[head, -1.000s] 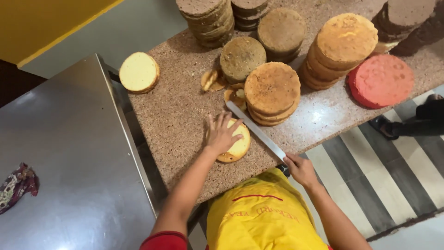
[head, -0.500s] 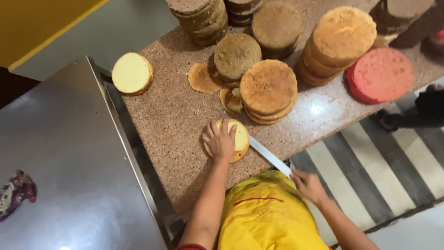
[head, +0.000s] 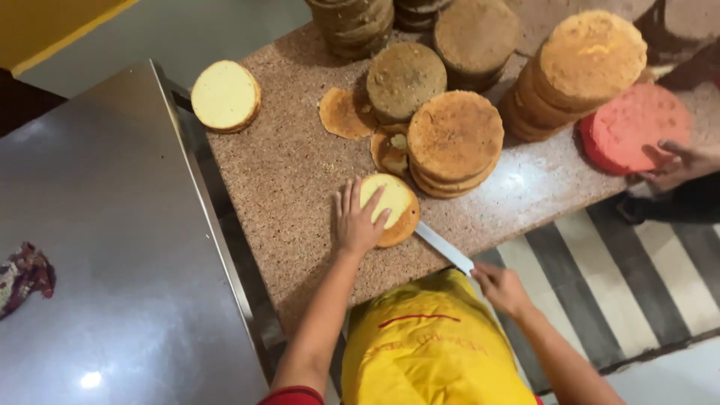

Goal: The person trims the browned outer crust off round sponge cake layers using a long knife, rotating each layer by hand as they slice around the edge. They place the trimmed pale layers onto a growing stack on the table and move finished stacks aside, working through layers one at a time.

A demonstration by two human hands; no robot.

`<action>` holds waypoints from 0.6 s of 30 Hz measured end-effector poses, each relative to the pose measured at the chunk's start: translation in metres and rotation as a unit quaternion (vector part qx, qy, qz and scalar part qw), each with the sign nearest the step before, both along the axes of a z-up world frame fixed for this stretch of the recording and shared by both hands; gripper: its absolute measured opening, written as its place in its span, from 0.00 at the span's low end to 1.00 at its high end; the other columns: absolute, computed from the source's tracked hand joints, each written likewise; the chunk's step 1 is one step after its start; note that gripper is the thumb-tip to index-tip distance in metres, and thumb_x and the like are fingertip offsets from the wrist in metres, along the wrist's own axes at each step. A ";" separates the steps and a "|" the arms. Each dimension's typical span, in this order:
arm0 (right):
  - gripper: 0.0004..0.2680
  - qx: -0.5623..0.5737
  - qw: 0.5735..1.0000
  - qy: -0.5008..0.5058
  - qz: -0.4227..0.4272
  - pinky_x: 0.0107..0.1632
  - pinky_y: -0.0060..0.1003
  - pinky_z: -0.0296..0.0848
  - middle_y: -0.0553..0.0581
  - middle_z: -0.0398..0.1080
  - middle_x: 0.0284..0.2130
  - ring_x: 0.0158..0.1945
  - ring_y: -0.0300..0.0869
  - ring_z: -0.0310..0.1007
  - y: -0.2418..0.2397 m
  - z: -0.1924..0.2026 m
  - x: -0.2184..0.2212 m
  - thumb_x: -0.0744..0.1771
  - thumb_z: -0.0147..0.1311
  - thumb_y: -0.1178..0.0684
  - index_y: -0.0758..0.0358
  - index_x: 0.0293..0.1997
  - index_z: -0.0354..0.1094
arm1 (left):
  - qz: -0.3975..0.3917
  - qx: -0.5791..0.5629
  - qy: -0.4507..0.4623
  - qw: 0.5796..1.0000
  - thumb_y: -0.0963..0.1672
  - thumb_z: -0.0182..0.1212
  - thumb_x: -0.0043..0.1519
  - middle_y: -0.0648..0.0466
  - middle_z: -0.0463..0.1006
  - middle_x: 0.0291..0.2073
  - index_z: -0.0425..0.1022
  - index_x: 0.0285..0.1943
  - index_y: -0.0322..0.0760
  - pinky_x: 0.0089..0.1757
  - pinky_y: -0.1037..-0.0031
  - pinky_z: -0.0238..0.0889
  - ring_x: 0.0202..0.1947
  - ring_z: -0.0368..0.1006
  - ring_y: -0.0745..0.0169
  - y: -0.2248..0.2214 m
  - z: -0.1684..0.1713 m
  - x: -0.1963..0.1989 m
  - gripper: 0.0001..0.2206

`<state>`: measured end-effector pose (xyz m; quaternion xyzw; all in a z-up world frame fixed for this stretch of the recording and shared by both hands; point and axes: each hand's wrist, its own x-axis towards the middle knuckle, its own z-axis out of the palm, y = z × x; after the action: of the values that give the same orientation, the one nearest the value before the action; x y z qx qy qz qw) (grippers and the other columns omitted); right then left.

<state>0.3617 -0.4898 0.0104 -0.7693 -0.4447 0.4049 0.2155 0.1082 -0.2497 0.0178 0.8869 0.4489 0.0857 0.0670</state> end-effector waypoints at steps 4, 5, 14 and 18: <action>0.11 -0.006 0.999 0.032 0.005 0.42 0.43 0.75 0.64 0.78 0.38 0.33 0.52 0.79 0.044 -0.008 -0.045 0.68 0.53 0.49 0.55 0.55 0.73 | 0.093 -0.056 -0.036 0.993 0.58 0.55 0.65 0.41 0.49 0.77 0.69 0.70 0.58 0.69 0.50 0.34 0.75 0.43 0.39 -0.016 -0.006 0.010 0.24; 0.11 -0.009 0.999 0.031 0.006 0.42 0.43 0.75 0.64 0.78 0.38 0.33 0.52 0.79 0.045 -0.011 -0.045 0.68 0.53 0.49 0.55 0.55 0.73 | 0.094 -0.059 -0.037 0.993 0.58 0.55 0.65 0.41 0.49 0.77 0.69 0.70 0.58 0.69 0.50 0.34 0.75 0.43 0.39 -0.018 0.001 0.014 0.24; 0.11 0.028 0.999 0.040 0.010 0.42 0.44 0.75 0.68 0.78 0.34 0.36 0.53 0.80 0.010 -0.014 -0.053 0.67 0.55 0.49 0.61 0.50 0.76 | 0.155 -0.022 -0.150 0.976 0.55 0.61 0.63 0.42 0.58 0.72 0.73 0.67 0.56 0.68 0.49 0.47 0.73 0.52 0.36 -0.018 0.018 0.021 0.23; 0.10 0.121 0.987 0.083 0.063 0.42 0.41 0.75 0.67 0.79 0.37 0.37 0.49 0.78 0.057 -0.016 -0.081 0.69 0.53 0.49 0.63 0.49 0.75 | 0.198 -0.084 -0.153 0.965 0.56 0.64 0.61 0.40 0.57 0.73 0.64 0.73 0.49 0.64 0.49 0.50 0.71 0.52 0.34 -0.017 0.017 0.024 0.32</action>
<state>0.2805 -0.4330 -0.0059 -0.6718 -0.5185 0.4235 0.3171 0.1323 -0.2668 0.0348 0.7480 0.6055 0.1940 0.1903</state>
